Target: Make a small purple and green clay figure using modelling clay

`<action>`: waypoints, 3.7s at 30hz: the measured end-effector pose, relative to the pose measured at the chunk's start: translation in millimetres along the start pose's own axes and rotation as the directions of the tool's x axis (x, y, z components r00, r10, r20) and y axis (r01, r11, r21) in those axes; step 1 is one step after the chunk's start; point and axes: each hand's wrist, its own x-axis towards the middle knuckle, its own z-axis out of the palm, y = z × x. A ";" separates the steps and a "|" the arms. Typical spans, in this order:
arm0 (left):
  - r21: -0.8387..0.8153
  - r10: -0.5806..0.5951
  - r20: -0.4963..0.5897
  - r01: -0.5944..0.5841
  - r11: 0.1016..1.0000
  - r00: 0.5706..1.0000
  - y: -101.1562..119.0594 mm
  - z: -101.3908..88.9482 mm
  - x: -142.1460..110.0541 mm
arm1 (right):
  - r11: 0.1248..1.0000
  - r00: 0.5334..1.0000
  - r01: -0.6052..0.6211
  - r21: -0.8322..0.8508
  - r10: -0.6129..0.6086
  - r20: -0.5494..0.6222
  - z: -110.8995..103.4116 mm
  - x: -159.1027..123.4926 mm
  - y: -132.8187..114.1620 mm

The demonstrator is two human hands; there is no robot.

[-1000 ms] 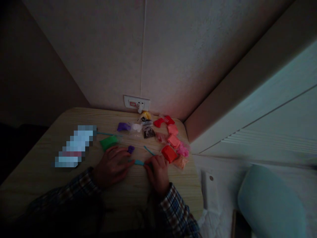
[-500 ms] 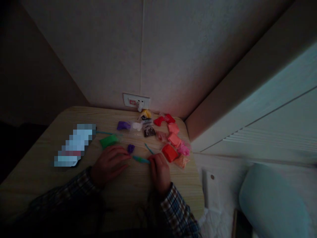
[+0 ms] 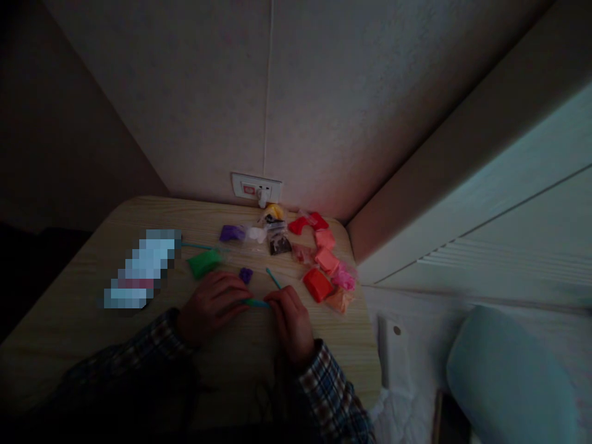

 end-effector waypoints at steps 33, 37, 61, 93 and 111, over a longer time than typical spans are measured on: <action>-0.395 -0.420 0.032 0.397 0.828 0.907 -16.0 -30.1 -7.4 | 0.997 0.999 -0.036 -0.063 0.035 -0.019 -0.7 -1.8 10.6; -0.486 -0.450 0.099 0.438 0.756 0.887 -14.4 -27.6 -10.9 | 0.996 0.997 -0.073 -0.042 0.072 -0.022 0.7 -2.4 11.1; -0.289 -0.561 0.161 0.582 0.760 0.812 -10.6 -25.6 -8.9 | 0.998 0.994 -0.053 -0.025 0.056 0.089 0.5 6.7 -7.5; 0.196 -0.443 0.047 0.427 0.883 0.895 -11.8 -15.0 -24.7 | 0.842 0.959 0.249 -0.478 -0.146 0.243 35.4 11.7 -27.0; 0.243 -0.358 0.061 0.334 0.911 0.932 -10.1 -22.0 -32.0 | 0.853 0.954 0.217 -0.474 -0.084 0.287 38.4 13.2 -24.2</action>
